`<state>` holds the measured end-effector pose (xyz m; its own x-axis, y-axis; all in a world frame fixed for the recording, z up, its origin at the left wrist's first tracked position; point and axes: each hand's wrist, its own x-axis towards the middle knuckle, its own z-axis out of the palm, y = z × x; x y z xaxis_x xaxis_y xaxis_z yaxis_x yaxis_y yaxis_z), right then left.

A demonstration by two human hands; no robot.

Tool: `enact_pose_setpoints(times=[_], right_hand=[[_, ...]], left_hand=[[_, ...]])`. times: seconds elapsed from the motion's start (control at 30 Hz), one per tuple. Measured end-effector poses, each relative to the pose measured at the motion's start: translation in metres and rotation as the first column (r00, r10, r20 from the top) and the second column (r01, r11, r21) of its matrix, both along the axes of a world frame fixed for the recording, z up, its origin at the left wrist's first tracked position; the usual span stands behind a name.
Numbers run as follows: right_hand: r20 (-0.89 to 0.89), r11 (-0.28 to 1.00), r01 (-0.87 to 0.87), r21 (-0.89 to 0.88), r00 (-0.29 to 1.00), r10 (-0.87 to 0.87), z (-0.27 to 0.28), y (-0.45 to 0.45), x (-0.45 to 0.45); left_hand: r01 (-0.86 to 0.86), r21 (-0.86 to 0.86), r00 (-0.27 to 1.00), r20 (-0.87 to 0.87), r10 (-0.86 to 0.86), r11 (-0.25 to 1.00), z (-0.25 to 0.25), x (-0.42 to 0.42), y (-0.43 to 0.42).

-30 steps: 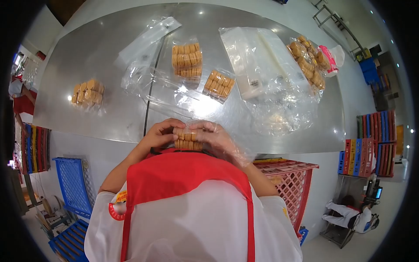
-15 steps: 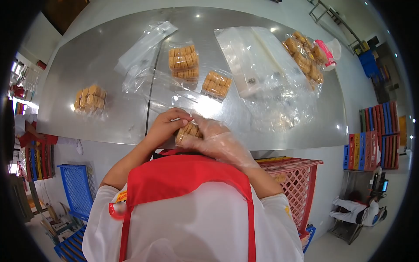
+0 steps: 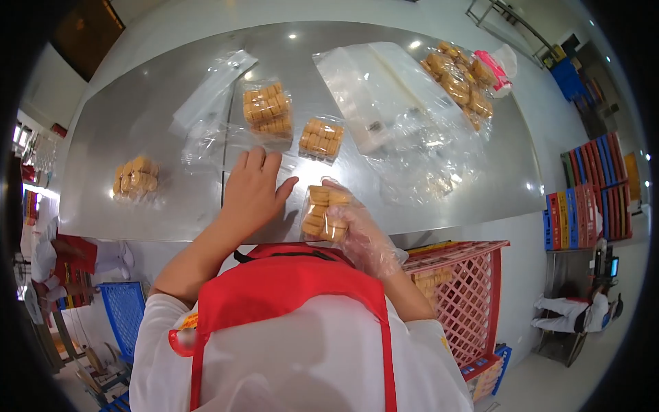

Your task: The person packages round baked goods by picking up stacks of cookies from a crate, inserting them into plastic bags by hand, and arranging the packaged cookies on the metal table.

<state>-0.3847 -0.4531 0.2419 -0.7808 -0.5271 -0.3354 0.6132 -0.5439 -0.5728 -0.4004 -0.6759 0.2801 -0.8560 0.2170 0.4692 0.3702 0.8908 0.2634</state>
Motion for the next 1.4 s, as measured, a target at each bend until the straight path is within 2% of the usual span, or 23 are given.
enact_pose_setpoints(times=[0.1,0.23,0.33,0.43,0.53,0.63,0.73,0.83,0.87,0.9,0.93,1.0,1.03,1.13,1.23,1.27,1.3,1.33,1.4], right_hand=[[0.004,0.988,0.094,-0.121,0.996,-0.094,0.001,0.009,-0.003],[0.023,0.96,0.177,-0.217,0.984,-0.176,0.005,0.018,-0.003],[0.016,0.936,0.152,-0.317,0.988,-0.155,-0.003,0.028,-0.003],[-0.031,0.957,0.168,-0.238,0.983,-0.18,0.002,0.031,-0.003],[-0.146,0.969,0.172,-0.177,0.969,-0.199,0.021,0.025,-0.01],[-0.274,0.948,0.297,-0.118,0.908,-0.318,0.057,-0.006,-0.017],[-0.557,0.943,0.301,-0.14,0.764,-0.326,0.063,-0.036,-0.035],[-0.72,0.932,0.362,-0.016,0.643,-0.262,0.069,-0.061,-0.034],[-0.765,0.93,0.368,0.013,0.603,-0.228,0.067,-0.068,-0.036],[-0.875,0.904,0.416,0.094,0.468,-0.124,0.063,-0.069,-0.04],[-0.91,0.886,0.444,0.132,0.409,-0.069,0.061,-0.072,-0.041],[-0.958,0.842,0.503,0.193,0.284,0.05,0.059,-0.079,-0.04],[-0.927,0.879,0.401,0.259,0.358,0.11,0.058,-0.078,-0.041],[-0.749,0.915,0.233,0.331,0.654,0.104,0.058,-0.086,-0.04],[-0.827,0.836,0.296,0.463,0.484,0.287,0.06,-0.092,-0.043],[-0.836,0.802,0.328,0.499,0.424,0.348,0.061,-0.093,-0.043],[-0.855,0.801,0.363,0.476,0.405,0.324,0.066,-0.098,-0.04],[-0.797,0.882,0.232,0.41,0.562,0.222,0.065,-0.104,-0.041],[-0.543,0.984,0.025,0.178,0.836,0.077,0.055,-0.114,-0.047]], left_hand=[[0.006,-0.116,1.0,-0.018,-0.008,0.993,-0.012,-0.022,0.007],[0.012,-0.26,0.998,0.06,0.003,0.966,-0.021,-0.031,0.005],[0.06,-0.307,0.997,0.07,-0.04,0.95,-0.015,-0.029,0.0],[0.102,-0.388,0.994,0.064,-0.084,0.916,-0.007,-0.024,-0.008],[0.197,-0.447,0.976,0.169,-0.134,0.873,0.013,-0.019,-0.014],[0.203,-0.444,0.915,0.404,-0.007,0.873,0.047,-0.017,-0.014],[0.122,-0.353,0.864,0.498,0.076,0.928,0.082,-0.017,-0.012],[0.119,-0.217,0.894,0.447,-0.01,0.969,0.098,-0.015,-0.025],[0.126,-0.162,0.903,0.427,-0.046,0.979,0.099,-0.013,-0.029],[0.133,-0.107,0.912,0.403,-0.079,0.985,0.099,-0.011,-0.033],[0.141,-0.052,0.92,0.376,-0.111,0.989,0.1,-0.009,-0.036],[0.048,-0.072,0.903,0.428,-0.012,0.996,0.108,-0.001,-0.033],[0.001,-0.081,0.889,0.456,0.037,0.997,0.111,0.004,-0.032],[0.005,-0.015,0.938,0.346,0.0,1.0,0.097,0.01,-0.042],[0.049,-0.017,0.959,0.281,-0.042,0.999,0.093,0.018,-0.042],[0.057,-0.095,0.96,0.28,-0.029,0.994,0.094,0.021,-0.038],[0.065,-0.172,0.96,0.279,-0.015,0.983,0.097,0.024,-0.034],[0.074,-0.248,0.961,0.276,-0.002,0.966,0.098,0.027,-0.029],[0.111,-0.301,0.976,0.211,-0.047,0.947,0.087,0.032,-0.02]])
